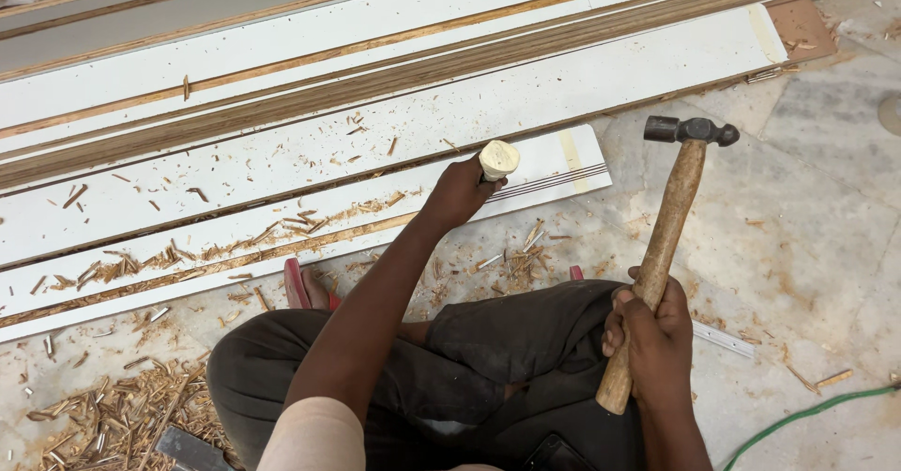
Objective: The person uses a chisel and hammer to carve a groove along the edge of a long white wooden plank. They repeatedly strike the chisel to remove wood shavings and shape the plank.
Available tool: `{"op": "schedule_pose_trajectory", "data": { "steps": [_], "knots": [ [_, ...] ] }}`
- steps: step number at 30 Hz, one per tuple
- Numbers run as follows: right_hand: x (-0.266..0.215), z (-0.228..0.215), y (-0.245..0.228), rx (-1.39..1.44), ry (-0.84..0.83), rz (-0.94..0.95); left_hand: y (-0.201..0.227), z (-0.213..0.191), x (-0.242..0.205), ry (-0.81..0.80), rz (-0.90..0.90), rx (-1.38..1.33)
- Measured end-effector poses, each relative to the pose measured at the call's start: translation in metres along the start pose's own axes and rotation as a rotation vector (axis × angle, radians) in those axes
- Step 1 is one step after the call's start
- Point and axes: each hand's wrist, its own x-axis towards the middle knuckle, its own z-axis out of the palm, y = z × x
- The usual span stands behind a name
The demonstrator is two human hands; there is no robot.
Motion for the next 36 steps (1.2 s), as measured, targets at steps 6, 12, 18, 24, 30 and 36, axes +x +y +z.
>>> {"op": "schedule_pose_trajectory", "data": {
  "steps": [6,12,18,24,30,36],
  "knots": [
    [0.000,0.000,-0.002,-0.027,0.003,0.006,-0.004,0.001,0.003,-0.036,0.025,0.025],
    [-0.001,-0.001,-0.001,-0.017,-0.032,-0.014,-0.004,0.000,0.010,-0.060,0.021,0.053],
    [-0.001,-0.002,-0.001,-0.016,-0.026,-0.005,-0.001,0.000,0.006,-0.064,-0.029,0.063],
    [-0.001,-0.001,-0.001,-0.020,-0.038,-0.022,-0.003,0.001,-0.003,-0.017,0.000,0.033],
    [-0.004,-0.001,0.000,-0.040,-0.023,-0.007,-0.007,0.005,-0.002,-0.010,0.013,0.059],
    [-0.015,0.003,-0.017,-0.423,-0.056,0.096,-0.008,0.011,0.002,-0.023,0.043,0.121]
  ]
}}
